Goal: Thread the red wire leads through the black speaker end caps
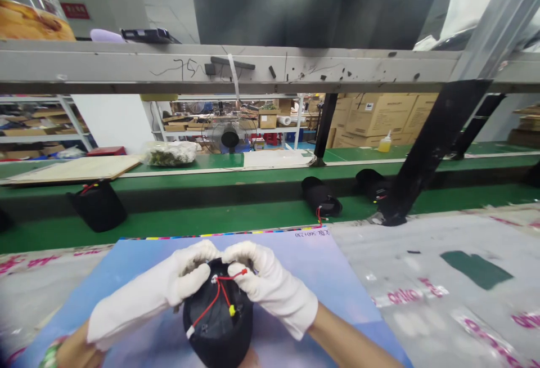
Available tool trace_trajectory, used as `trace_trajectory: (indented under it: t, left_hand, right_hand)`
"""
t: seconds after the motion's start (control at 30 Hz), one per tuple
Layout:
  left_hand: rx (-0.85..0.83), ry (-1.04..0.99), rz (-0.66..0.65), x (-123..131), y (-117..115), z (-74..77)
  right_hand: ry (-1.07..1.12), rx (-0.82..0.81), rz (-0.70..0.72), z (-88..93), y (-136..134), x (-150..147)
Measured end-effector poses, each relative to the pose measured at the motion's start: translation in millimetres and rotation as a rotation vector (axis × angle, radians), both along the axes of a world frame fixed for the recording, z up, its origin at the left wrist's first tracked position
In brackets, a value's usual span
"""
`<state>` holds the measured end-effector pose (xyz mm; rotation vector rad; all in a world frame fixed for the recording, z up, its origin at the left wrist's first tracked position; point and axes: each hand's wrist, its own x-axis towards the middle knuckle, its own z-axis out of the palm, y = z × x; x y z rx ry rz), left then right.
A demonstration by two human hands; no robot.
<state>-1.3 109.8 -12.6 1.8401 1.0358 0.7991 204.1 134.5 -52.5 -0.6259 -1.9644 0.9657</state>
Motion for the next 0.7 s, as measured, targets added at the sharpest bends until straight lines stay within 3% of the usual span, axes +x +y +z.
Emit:
trace_trajectory:
  t: [0.2,0.37,0.53,0.6,0.7]
  left_hand:
    - [0.056,0.061,-0.001,-3,-7,8.6]
    - [-0.067,0.072,0.110,-7,-18,20.5]
    - [0.023,0.077,0.094,6,-13,18.2]
    - [0.061,0.098,0.051,9,-11,16.3]
    - [0.124,0.153,0.025,8,-13,15.7]
  right_hand:
    - [-0.234,0.264,0.186,35.7,6,10]
    - [-0.347,0.353,0.232,52.3,5,9]
    - [-0.576,0.471,0.033,59.3,-7,7]
    - [-0.632,0.381,0.035,62.7,-12,6]
    - [-0.458,0.035,0.159,66.9,-12,12]
